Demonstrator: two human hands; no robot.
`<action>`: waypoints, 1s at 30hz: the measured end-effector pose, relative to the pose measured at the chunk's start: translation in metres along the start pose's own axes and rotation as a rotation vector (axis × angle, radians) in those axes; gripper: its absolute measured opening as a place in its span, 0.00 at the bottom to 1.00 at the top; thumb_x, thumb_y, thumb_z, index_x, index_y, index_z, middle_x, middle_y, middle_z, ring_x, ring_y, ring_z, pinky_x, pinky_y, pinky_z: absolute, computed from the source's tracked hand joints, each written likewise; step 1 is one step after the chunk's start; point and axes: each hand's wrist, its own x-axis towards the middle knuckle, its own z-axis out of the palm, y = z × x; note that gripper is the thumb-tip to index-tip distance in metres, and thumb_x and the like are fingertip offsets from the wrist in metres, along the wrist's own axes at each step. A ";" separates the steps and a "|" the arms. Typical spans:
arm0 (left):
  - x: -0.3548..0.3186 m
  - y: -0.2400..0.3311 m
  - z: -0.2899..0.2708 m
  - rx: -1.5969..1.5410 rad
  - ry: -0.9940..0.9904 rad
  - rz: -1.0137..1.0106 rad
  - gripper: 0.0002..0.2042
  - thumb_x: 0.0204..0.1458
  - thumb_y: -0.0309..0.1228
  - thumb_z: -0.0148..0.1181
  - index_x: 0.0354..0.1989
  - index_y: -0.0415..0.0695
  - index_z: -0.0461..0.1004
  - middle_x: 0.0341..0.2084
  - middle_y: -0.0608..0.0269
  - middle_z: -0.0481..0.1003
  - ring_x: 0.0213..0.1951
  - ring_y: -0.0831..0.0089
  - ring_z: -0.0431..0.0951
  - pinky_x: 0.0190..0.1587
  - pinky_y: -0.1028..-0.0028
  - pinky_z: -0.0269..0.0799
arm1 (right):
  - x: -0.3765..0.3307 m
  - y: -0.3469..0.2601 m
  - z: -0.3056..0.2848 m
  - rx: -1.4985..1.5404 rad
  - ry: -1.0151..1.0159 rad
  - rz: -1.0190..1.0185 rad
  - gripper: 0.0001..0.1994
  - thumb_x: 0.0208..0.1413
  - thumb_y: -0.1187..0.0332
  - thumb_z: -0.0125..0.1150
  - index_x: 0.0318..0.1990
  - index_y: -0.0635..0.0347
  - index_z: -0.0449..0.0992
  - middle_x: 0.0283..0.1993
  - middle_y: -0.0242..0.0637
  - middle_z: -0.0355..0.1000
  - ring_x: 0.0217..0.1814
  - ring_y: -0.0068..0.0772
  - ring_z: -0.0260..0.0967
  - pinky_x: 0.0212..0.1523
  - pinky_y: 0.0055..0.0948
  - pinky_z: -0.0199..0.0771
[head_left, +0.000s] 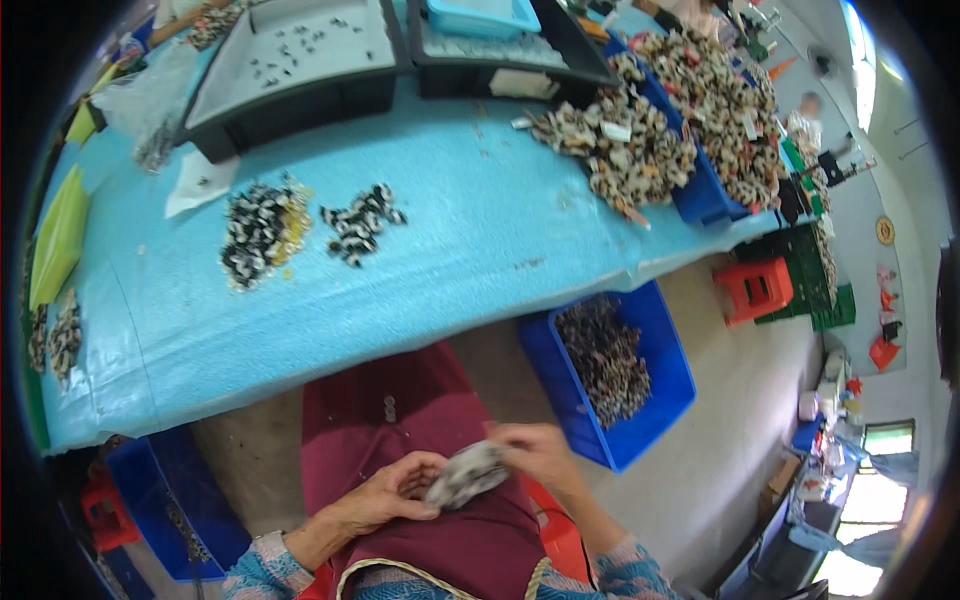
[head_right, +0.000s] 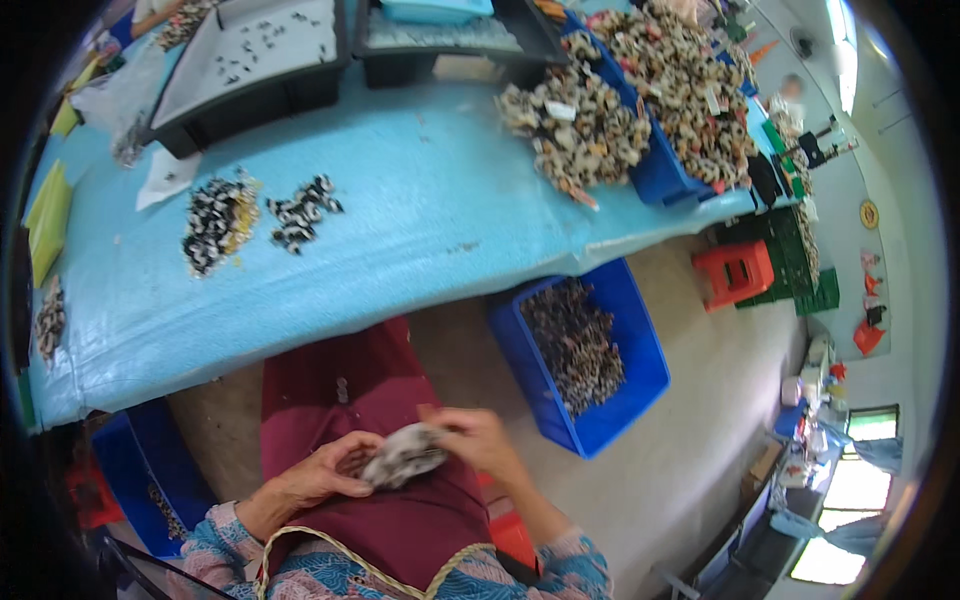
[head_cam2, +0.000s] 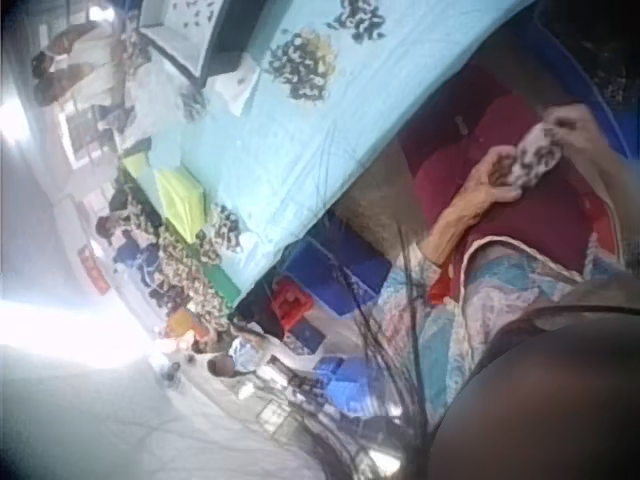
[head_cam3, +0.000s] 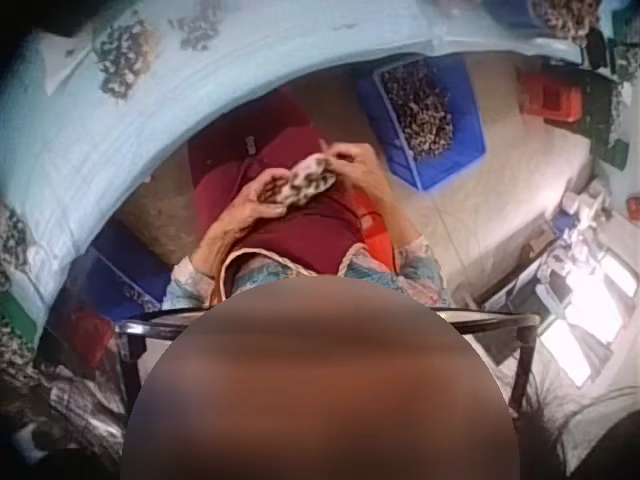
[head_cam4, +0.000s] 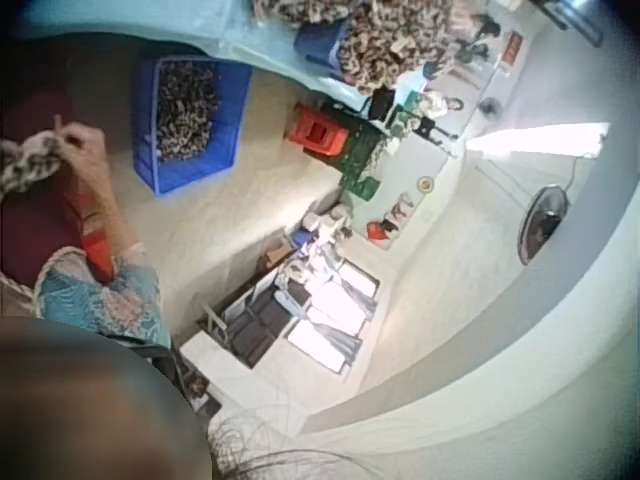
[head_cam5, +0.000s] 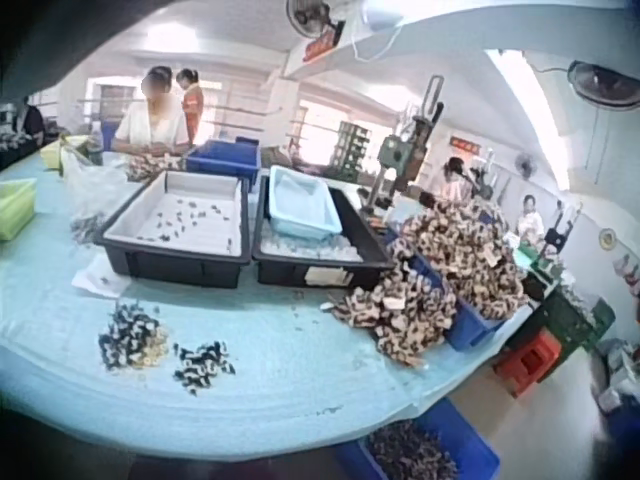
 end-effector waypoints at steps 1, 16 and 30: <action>0.006 0.005 0.009 0.144 0.091 0.131 0.25 0.41 0.19 0.62 0.51 0.40 0.65 0.46 0.64 0.66 0.52 0.73 0.65 0.55 0.71 0.62 | -0.013 0.012 -0.029 0.042 0.108 0.208 0.07 0.45 0.76 0.57 0.33 0.64 0.76 0.26 0.28 0.71 0.28 0.16 0.65 0.30 0.19 0.67; 0.000 0.112 0.154 -0.566 -1.181 0.626 0.18 0.55 0.44 0.52 0.34 0.38 0.75 0.44 0.52 0.63 0.46 0.64 0.62 0.47 0.65 0.56 | 0.037 -0.046 -0.175 -0.472 0.758 -0.221 0.12 0.48 0.77 0.55 0.42 0.65 0.73 0.32 0.39 0.74 0.29 0.24 0.72 0.33 0.22 0.71; 0.024 0.106 0.182 -0.737 -1.317 0.922 0.21 0.56 0.45 0.49 0.39 0.35 0.74 0.40 0.52 0.67 0.44 0.64 0.62 0.46 0.68 0.56 | 0.181 -0.099 -0.179 -1.281 0.859 -0.439 0.18 0.41 0.74 0.63 0.44 0.55 0.73 0.37 0.41 0.65 0.40 0.43 0.68 0.41 0.38 0.69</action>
